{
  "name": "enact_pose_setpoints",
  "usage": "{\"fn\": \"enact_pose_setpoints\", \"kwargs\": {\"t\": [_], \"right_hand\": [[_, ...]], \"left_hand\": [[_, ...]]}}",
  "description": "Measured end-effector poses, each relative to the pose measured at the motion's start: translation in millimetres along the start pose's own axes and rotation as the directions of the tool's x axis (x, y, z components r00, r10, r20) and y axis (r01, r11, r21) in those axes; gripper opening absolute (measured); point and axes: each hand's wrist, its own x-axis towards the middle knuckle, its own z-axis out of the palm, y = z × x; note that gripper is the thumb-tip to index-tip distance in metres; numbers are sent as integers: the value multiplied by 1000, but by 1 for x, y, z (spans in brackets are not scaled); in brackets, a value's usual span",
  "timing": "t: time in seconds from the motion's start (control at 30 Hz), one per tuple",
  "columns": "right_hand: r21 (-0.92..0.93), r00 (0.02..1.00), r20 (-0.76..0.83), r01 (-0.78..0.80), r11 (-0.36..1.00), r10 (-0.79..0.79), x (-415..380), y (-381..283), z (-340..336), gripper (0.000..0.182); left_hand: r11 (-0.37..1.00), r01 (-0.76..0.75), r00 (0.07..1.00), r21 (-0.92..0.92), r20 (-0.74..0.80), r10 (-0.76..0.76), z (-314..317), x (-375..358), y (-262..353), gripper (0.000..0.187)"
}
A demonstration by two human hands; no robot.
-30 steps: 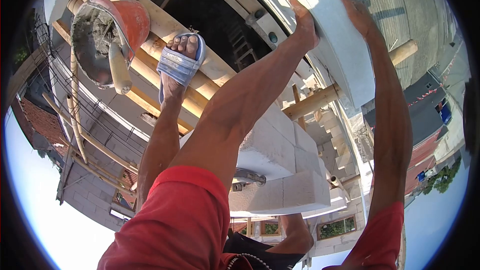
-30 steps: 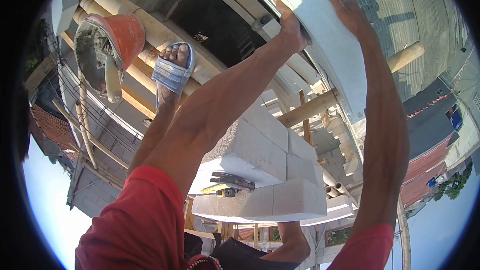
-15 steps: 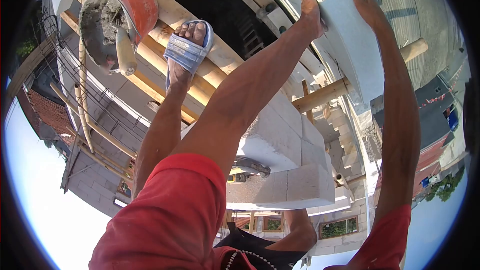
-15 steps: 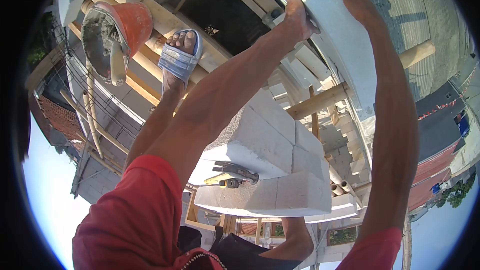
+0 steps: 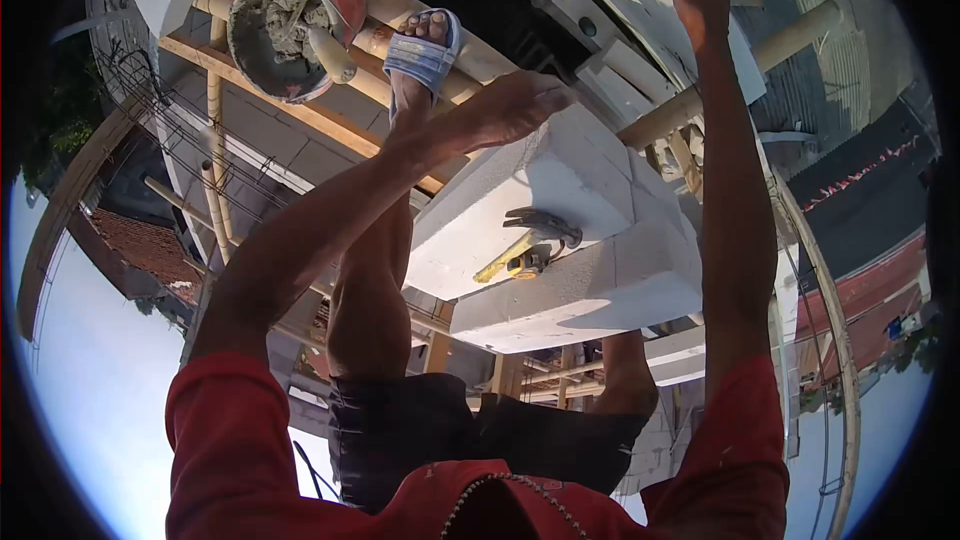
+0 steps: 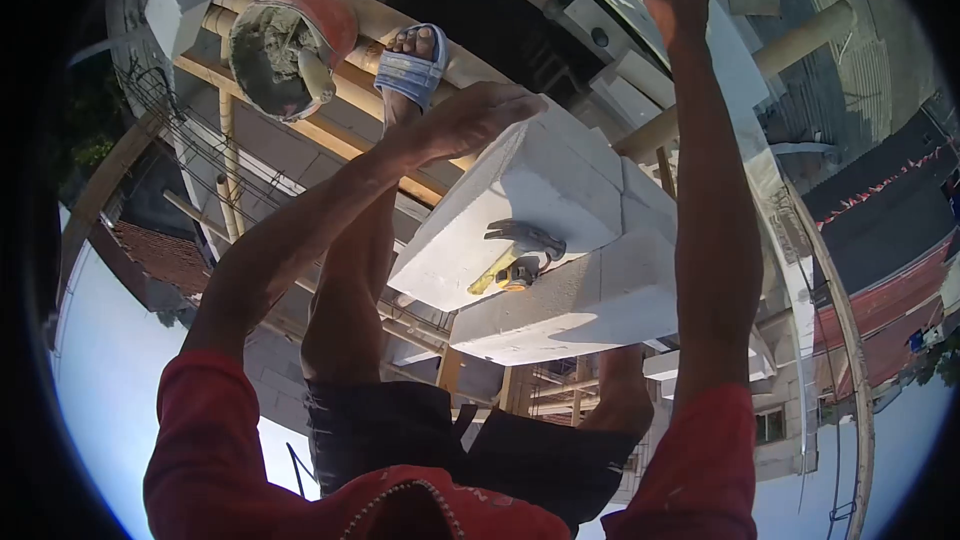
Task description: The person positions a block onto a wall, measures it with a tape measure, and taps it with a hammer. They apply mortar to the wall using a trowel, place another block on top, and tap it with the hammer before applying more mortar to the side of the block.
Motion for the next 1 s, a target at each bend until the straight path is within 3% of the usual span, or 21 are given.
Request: {"fn": "enact_pose_setpoints", "kwargs": {"t": [0.07,0.13,0.2,0.23,0.27,0.3,0.33,0.37,0.4,0.47,0.53,0.57,0.7,0.8,0.9,1.0], "right_hand": [[344,904,-427,173,923,-10,-65,-19,-44,39],[318,976,-218,62,946,10,-124,-62,-140,53],[573,945,17,-278,771,328,-194,-87,-197,45],[593,870,180,-468,656,458,-234,-97,-215,45],[684,796,359,-580,443,488,-281,-107,-219,43],[633,668,569,-728,263,481,-324,-122,-222,39],[536,594,680,-802,262,429,-373,-131,-205,34],[488,441,808,-873,-25,390,-413,-153,-191,34],[404,407,853,-911,79,328,-453,-161,-166,42],[385,572,694,-808,446,437,-502,-182,-115,53],[246,601,553,-779,576,577,-508,-200,-95,54],[114,502,603,-824,555,620,-505,-207,-95,59],[118,491,468,-859,499,735,-507,-222,-92,58],[198,425,448,-905,377,787,-502,-229,-86,53],[150,288,578,-957,248,763,-487,-216,-77,50],[-30,191,629,-963,268,754,-475,-201,-65,44]], "left_hand": [[970,-168,981,175,-68,182,3,-39,4,45],[982,-26,992,189,-119,50,16,-65,3,44],[950,49,970,307,-242,28,27,-75,23,45],[914,62,947,400,-314,73,39,-82,45,46],[871,77,921,485,-370,125,52,-87,64,47],[866,80,955,493,-287,75,61,-87,77,50],[827,64,952,559,-282,116,76,-86,77,51],[776,44,947,629,-273,167,94,-81,65,52],[713,19,938,701,-260,231,106,-72,55,52],[648,14,937,762,-236,258,119,-66,48,51],[658,11,920,753,-265,288,124,-63,50,51],[650,37,924,759,-273,266,126,-62,53,49],[646,127,929,753,-319,190,132,-55,61,42],[585,172,939,793,-312,146,130,-51,69,38],[564,141,941,814,-286,178,128,-48,70,36],[562,162,949,812,-283,136,127,-45,67,36]]}}
